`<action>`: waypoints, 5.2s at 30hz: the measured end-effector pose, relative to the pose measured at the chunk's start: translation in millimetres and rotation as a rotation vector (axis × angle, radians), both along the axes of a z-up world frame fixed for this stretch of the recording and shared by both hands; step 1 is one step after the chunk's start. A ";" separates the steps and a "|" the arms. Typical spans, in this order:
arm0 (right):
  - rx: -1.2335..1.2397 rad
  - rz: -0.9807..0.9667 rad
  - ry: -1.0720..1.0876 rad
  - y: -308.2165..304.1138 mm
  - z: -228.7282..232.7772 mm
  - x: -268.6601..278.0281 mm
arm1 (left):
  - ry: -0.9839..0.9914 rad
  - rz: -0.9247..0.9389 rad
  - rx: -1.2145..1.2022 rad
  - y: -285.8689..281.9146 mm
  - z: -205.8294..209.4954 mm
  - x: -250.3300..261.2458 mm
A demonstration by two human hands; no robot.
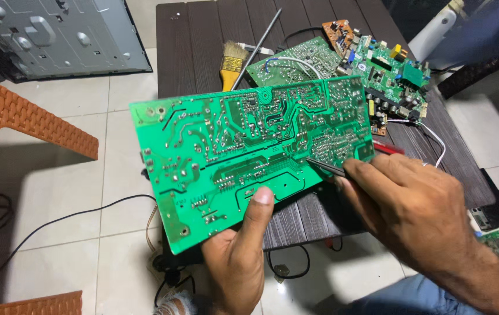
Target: The person uses a soldering iron to work on the solder points of a green circuit board. They then use pliers to remove a small component from the board. Finally, they flip the board over to inspect the other side.
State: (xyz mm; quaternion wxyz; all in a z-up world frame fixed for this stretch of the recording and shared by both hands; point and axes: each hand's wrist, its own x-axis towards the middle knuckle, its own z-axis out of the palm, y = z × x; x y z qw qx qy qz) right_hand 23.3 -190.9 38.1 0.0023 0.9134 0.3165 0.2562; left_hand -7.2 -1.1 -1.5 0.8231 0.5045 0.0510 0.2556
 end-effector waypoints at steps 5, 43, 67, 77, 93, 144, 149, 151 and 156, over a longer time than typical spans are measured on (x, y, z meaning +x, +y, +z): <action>0.188 -0.111 0.194 11.7 -8.7 -3.2 | -0.015 0.062 0.056 -3.2 -1.8 -3.8; 0.412 -0.295 0.193 -33.2 0.3 9.5 | 0.031 0.083 -0.025 -1.6 -11.8 -1.1; 0.382 0.073 -0.070 -49.6 12.8 18.0 | 0.122 0.014 -0.523 -7.2 37.8 -2.9; 0.483 0.281 0.122 -63.3 73.5 3.1 | 0.014 -0.400 -0.284 16.7 58.0 -18.1; 1.411 -0.076 1.114 -56.1 16.7 -1.9 | 0.063 -0.259 -0.343 -31.7 50.7 24.8; 1.354 0.189 1.027 -11.5 -5.4 11.9 | 0.046 -0.066 -0.111 -52.2 29.3 53.9; 1.374 0.204 1.030 3.0 18.4 -2.7 | 0.034 -0.042 -0.114 -56.4 29.8 56.0; 1.351 0.181 0.927 -1.1 5.2 7.0 | 0.065 -0.045 -0.098 -56.1 28.3 56.0; 1.497 0.184 0.979 9.9 19.8 -5.9 | 0.127 -0.055 -0.057 -49.7 27.3 59.0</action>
